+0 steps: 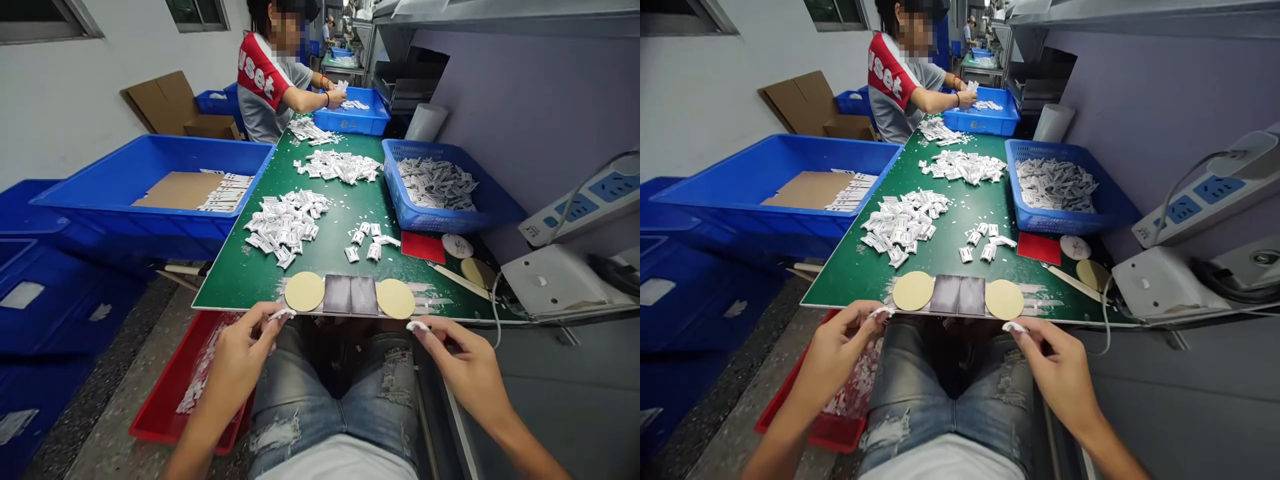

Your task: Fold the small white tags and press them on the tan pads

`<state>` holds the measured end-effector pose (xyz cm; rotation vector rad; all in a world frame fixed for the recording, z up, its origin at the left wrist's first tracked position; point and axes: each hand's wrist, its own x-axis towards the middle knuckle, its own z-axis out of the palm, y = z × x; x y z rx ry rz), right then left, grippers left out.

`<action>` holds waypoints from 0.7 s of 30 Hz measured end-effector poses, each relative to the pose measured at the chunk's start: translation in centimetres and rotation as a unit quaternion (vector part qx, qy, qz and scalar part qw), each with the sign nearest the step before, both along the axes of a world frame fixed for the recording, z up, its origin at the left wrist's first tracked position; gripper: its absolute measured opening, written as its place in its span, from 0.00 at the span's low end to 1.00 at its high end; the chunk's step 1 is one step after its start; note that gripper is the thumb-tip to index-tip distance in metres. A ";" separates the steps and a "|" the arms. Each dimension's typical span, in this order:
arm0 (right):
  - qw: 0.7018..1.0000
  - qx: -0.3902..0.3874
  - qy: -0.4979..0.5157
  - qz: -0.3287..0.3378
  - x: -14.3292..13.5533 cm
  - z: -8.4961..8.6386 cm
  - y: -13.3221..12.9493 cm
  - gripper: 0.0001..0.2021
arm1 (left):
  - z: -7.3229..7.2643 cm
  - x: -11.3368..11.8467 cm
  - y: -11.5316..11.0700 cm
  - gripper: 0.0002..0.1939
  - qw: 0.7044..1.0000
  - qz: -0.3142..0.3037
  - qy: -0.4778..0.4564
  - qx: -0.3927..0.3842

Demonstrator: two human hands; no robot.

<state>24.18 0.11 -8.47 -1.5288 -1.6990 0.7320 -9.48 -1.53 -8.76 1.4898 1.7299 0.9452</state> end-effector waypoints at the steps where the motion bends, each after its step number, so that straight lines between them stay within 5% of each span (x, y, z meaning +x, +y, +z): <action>1: 0.996 -0.052 0.065 -0.006 0.0 0.0 0.2 0.11 | 0.0 -0.1 0.2 0.14 0.999 0.009 -0.045 -0.011; 6: 0.927 -0.168 0.326 0.079 -0.5 0.3 2.3 0.14 | 0.3 1.0 1.7 0.18 0.980 -0.032 -0.195 0.002; 13: 0.994 -0.049 0.072 0.068 -0.4 1.1 5.2 0.20 | 1.1 1.1 4.8 0.21 0.989 -0.067 -0.131 0.027; 18: 0.974 -0.038 -0.094 0.205 0.0 2.1 8.6 0.13 | 3.0 -0.3 8.5 0.14 0.966 -0.249 0.063 -0.008; 21: 0.970 0.035 -0.158 0.179 -0.1 2.8 10.5 0.12 | 4.1 -0.3 10.4 0.14 0.959 -0.232 0.158 0.039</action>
